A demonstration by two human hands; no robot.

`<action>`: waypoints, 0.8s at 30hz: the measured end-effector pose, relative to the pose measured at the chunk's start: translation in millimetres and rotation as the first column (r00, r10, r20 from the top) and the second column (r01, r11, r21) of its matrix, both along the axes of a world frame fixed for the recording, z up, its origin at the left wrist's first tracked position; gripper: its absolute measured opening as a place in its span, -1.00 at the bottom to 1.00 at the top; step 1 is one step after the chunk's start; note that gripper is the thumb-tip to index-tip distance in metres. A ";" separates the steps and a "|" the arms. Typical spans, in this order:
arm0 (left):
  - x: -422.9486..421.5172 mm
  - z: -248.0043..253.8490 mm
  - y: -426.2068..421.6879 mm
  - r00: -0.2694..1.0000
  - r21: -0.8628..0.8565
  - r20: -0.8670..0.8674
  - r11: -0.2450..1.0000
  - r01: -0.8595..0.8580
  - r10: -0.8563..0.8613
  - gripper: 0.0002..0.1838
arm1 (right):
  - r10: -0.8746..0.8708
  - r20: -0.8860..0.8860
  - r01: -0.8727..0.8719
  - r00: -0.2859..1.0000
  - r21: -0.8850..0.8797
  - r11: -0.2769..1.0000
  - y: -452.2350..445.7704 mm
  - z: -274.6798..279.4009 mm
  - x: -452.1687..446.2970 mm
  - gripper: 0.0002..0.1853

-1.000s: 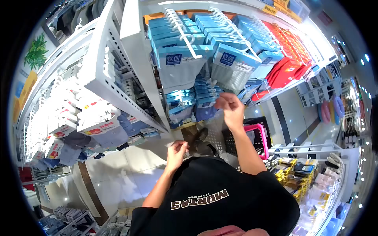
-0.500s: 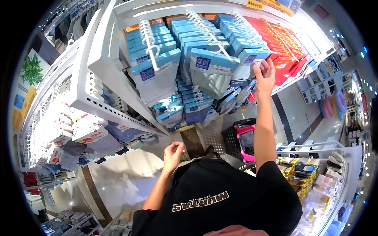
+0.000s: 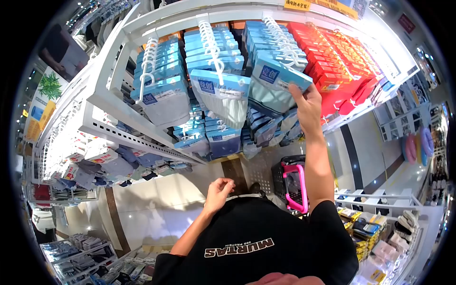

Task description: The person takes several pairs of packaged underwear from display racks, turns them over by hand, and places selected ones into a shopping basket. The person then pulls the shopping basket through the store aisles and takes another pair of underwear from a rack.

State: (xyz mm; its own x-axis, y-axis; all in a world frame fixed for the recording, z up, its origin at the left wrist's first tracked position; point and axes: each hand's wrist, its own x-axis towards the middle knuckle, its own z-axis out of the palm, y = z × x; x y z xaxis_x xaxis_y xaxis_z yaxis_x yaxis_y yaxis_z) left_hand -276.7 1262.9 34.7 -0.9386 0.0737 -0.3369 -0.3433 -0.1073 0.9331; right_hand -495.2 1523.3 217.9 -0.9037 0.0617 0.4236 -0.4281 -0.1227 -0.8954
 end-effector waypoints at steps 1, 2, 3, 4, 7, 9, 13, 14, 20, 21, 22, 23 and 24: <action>-1.0 5.1 6.1 1.000 -0.010 0.009 1.000 0.003 -0.003 -0.75 | 0.009 -0.026 -0.009 1.000 -0.033 0.999 6.8 2.8 2.3 -0.64; -2.8 10.8 10.4 1.000 -0.052 0.013 0.998 0.025 -0.025 -0.75 | 0.014 -0.050 -0.017 0.999 -0.065 0.998 15.4 5.3 5.8 -0.65; -3.6 12.2 16.0 1.000 -0.038 0.007 0.999 0.012 -0.012 -0.75 | 0.017 -0.070 -0.023 0.997 -0.097 0.995 23.6 8.2 11.1 -0.66; -4.3 13.0 21.6 1.000 -0.023 0.002 1.000 0.001 -0.001 -0.75 | 0.022 -0.082 -0.035 0.996 -0.160 0.986 28.2 14.7 17.6 -0.70; -3.9 12.7 36.9 1.000 0.068 0.002 0.997 0.021 -0.021 -0.71 | 0.141 -0.111 -0.162 0.984 -0.215 0.963 53.0 16.7 37.9 -0.75; -6.5 20.8 50.4 0.997 0.120 -0.068 0.992 0.033 -0.025 -0.60 | 0.202 -0.081 -0.215 0.976 -0.224 0.951 58.1 12.1 49.0 -0.74; -22.9 56.6 89.2 0.939 0.150 -0.343 0.986 0.073 -0.017 -0.17 | 0.305 0.118 -0.249 0.945 -0.343 0.906 46.3 -28.3 63.9 -0.61; -29.1 51.4 94.7 0.926 0.178 -0.377 0.979 0.100 -0.026 -0.05 | 0.322 0.189 -0.229 0.928 -0.393 0.891 44.0 -43.7 68.9 -0.55; -22.0 49.7 130.0 0.989 0.127 -0.135 0.991 -0.035 0.052 -0.81 | 0.285 0.395 -0.081 0.873 -0.460 0.884 51.9 -103.0 98.2 -0.35; -21.7 50.3 136.0 0.993 0.153 -0.093 0.987 -0.053 0.068 -0.82 | 0.259 0.400 -0.055 0.879 -0.454 0.889 55.3 -110.3 102.6 -0.34; -22.2 49.6 142.7 0.992 0.209 -0.078 0.974 -0.081 0.099 -0.82 | 0.165 0.416 -0.001 0.894 -0.368 0.930 58.7 -117.4 109.0 -0.48; -23.2 49.9 147.2 0.992 0.262 -0.026 0.959 -0.110 0.121 -0.82 | 0.171 0.390 -0.061 0.905 -0.279 0.958 66.3 -129.2 114.2 -0.55; -24.8 50.5 150.9 0.989 0.312 0.027 0.939 -0.144 0.143 -0.83 | 0.181 0.363 -0.120 0.914 -0.184 0.976 78.6 -143.7 118.4 -0.62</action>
State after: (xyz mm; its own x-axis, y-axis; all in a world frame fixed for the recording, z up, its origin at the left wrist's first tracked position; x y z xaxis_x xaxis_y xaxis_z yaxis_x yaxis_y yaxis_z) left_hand -301.5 1413.8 85.2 -0.9459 0.0405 -0.3220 -0.3060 -0.4418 0.8434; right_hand -376.8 1601.9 74.1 -0.9976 -0.0508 0.0471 -0.0292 -0.3085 -0.9508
